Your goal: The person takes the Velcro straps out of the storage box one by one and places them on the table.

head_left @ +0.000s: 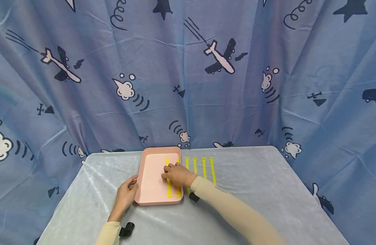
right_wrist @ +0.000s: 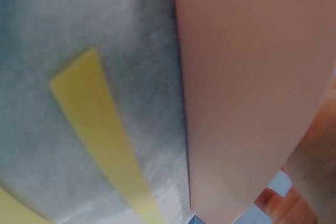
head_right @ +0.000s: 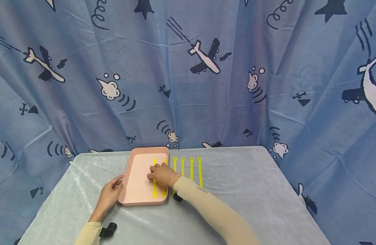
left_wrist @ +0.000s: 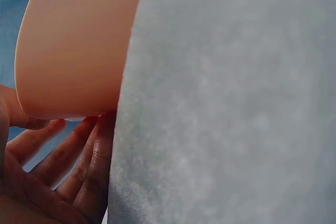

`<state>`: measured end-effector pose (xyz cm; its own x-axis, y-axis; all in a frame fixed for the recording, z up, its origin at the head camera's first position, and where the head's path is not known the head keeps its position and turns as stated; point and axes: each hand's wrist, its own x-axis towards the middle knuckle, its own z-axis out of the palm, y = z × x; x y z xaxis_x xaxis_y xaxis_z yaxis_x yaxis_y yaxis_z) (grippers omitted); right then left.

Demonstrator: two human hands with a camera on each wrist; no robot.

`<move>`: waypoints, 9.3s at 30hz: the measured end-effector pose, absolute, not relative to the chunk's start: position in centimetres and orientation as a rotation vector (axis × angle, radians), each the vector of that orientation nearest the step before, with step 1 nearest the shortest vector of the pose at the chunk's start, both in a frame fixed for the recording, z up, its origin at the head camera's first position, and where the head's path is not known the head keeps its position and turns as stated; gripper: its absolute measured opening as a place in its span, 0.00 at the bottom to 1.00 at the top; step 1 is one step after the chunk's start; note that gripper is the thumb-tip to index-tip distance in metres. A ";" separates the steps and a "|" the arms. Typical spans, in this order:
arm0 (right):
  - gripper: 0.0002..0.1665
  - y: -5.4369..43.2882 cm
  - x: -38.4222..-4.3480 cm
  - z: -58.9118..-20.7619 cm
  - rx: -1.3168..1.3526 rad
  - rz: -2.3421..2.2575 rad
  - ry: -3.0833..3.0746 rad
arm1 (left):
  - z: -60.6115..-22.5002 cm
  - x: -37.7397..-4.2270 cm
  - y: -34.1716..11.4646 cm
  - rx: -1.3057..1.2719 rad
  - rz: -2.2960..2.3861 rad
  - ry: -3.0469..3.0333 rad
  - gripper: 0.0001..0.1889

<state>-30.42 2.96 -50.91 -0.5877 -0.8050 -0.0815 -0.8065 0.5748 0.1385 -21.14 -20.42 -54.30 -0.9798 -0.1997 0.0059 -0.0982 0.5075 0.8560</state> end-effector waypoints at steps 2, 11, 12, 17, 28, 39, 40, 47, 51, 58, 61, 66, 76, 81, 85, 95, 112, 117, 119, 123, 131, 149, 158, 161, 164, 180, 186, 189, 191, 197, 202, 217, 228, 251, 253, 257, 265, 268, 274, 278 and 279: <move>0.16 2.9 -30.5 -51.1 -1.436 0.262 2.778 | -54.3 -21.1 -20.4 0.262 -1.489 -2.637 0.22; 0.10 2.7 -30.5 -51.3 -1.508 0.287 2.766 | -54.2 -21.2 -20.5 0.264 -1.489 -2.644 0.23; 0.09 2.7 -30.4 -51.3 -1.516 0.290 2.765 | -54.2 -21.2 -20.5 0.263 -1.491 -2.643 0.23; 0.08 2.7 -30.4 -51.2 -1.546 0.317 2.759 | -54.3 -21.2 -20.5 0.259 -1.500 -2.640 0.22; 0.08 2.6 -30.2 -51.2 -1.566 0.291 2.747 | -54.3 -21.2 -20.5 0.255 -1.500 -2.635 0.22; 0.06 3.0 -30.1 -51.2 -1.721 0.303 2.808 | -54.4 -21.3 -20.5 0.256 -1.505 -2.628 0.23; 0.06 3.0 -30.1 -51.2 -1.740 0.314 2.820 | -54.4 -21.3 -20.5 0.255 -1.504 -2.627 0.22; 0.05 3.4 -29.7 -50.4 -1.805 0.283 2.885 | -54.4 -21.2 -20.5 0.256 -1.509 -2.619 0.22; 0.06 3.7 -29.4 -49.7 -1.826 0.181 2.938 | -54.3 -21.2 -20.4 0.254 -1.500 -2.623 0.23; 0.07 4.1 -28.9 -48.7 -1.838 0.013 3.010 | -54.3 -21.1 -20.3 0.257 -1.490 -2.622 0.22; 0.06 4.1 -28.7 -48.3 -1.830 -0.074 3.012 | -54.3 -21.1 -20.3 0.258 -1.488 -2.623 0.22; 0.04 4.4 -28.5 -47.7 -1.783 -0.388 2.992 | -54.4 -21.1 -20.4 0.253 -1.481 -2.623 0.22; 0.05 5.3 -28.4 -47.2 -1.636 -0.968 2.906 | -54.4 -21.2 -20.3 0.262 -1.487 -2.626 0.22; 0.04 5.8 -28.1 -47.6 -1.402 -1.263 2.794 | -54.4 -21.1 -20.3 0.268 -1.492 -2.625 0.22; 0.02 6.4 -27.7 -47.8 -1.222 -1.466 2.703 | -54.3 -21.0 -20.3 0.268 -1.501 -2.622 0.22; 0.06 7.2 -26.9 -47.5 -0.755 -1.886 2.461 | -54.2 -20.9 -20.2 0.260 -1.509 -2.619 0.22; 0.10 8.5 -26.5 -48.0 -0.412 -2.119 2.273 | -54.5 -21.1 -20.4 0.278 -1.511 -2.627 0.22; 0.14 9.2 -26.9 -49.2 -0.330 -2.155 2.264 | -54.7 -21.1 -20.4 0.256 -1.504 -2.620 0.22; 0.15 9.6 -26.8 -49.4 -0.304 -2.143 2.282 | -54.7 -21.1 -20.5 0.248 -1.499 -2.619 0.22; 0.15 10.5 -26.8 -49.6 -0.235 -2.126 2.318 | -54.6 -21.1 -20.5 0.243 -1.497 -2.621 0.22; 0.14 12.2 -26.7 -49.9 -0.121 -2.116 2.340 | -54.5 -21.1 -20.4 0.243 -1.493 -2.630 0.22; 0.19 15.9 -26.1 -50.0 -0.020 -2.100 2.280 | -54.6 -21.3 -20.6 0.254 -1.479 -2.629 0.22; 0.18 17.9 -26.5 -50.4 0.032 -2.043 2.314 | -54.7 -21.4 -20.7 0.234 -1.483 -2.632 0.23; 0.19 18.6 -26.5 -50.5 0.022 -2.018 2.337 | -54.6 -21.3 -20.7 0.236 -1.488 -2.631 0.23; 0.20 19.3 -26.7 -50.4 0.020 -2.004 2.349 | -54.6 -21.3 -20.7 0.235 -1.493 -2.627 0.22; 0.19 22.1 -27.1 -51.1 0.119 -1.854 2.428 | -54.6 -21.2 -20.7 0.232 -1.491 -2.639 0.22; 0.20 22.7 -27.6 -51.5 0.146 -1.871 2.404 | -54.3 -21.2 -20.9 0.245 -1.493 -2.628 0.22; 0.20 23.0 -27.8 -51.5 0.143 -1.881 2.402 | -54.2 -21.3 -21.0 0.230 -1.496 -2.627 0.22; 0.19 23.2 -27.9 -51.5 0.153 -1.877 2.404 | -54.3 -21.2 -21.0 0.229 -1.497 -2.633 0.22; 0.20 23.8 -28.5 -51.8 0.165 -1.850 2.404 | -54.5 -21.2 -20.9 0.240 -1.495 -2.637 0.22; 0.20 24.1 -29.0 -52.0 0.151 -1.825 2.399 | -54.5 -21.3 -20.9 0.244 -1.496 -2.633 0.22; 0.19 24.5 -30.5 -53.1 0.198 -1.695 2.469 | -54.3 -21.2 -20.7 0.241 -1.495 -2.633 0.22; 0.17 24.2 -31.1 -53.7 0.242 -1.688 2.498 | -54.3 -21.3 -20.8 0.246 -1.496 -2.631 0.22; 0.19 23.9 -31.4 -53.8 0.290 -1.559 2.591 | -54.4 -21.2 -20.6 0.252 -1.486 -2.640 0.22; 0.19 23.9 -31.3 -53.8 0.310 -1.557 2.586 | -54.4 -21.2 -20.6 0.250 -1.486 -2.643 0.22; 0.19 23.6 -31.1 -53.6 0.319 -1.568 2.583 | -54.4 -21.1 -20.7 0.246 -1.482 -2.642 0.22; 0.20 22.4 -30.7 -52.9 0.270 -1.598 2.551 | -54.3 -21.2 -20.7 0.249 -1.485 -2.640 0.22; 0.20 21.8 -30.3 -52.6 0.238 -1.646 2.489 | -54.4 -21.2 -20.7 0.251 -1.490 -2.640 0.22; 0.21 20.2 -29.1 -51.5 0.104 -1.703 2.415 | -54.4 -21.1 -20.8 0.257 -1.498 -2.618 0.22; 0.22 19.3 -28.5 -50.8 0.061 -1.711 2.385 | -54.3 -21.2 -20.7 0.256 -1.501 -2.627 0.22; 0.22 19.1 -28.4 -50.7 0.051 -1.720 2.374 | -54.3 -21.2 -20.7 0.254 -1.502 -2.629 0.22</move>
<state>-28.39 19.05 -50.66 -0.9775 -0.0943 -0.1889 0.1501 0.3186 -0.9359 -21.24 -20.73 -54.34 -0.9807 -0.1955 0.0067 -0.0935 0.4986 0.8618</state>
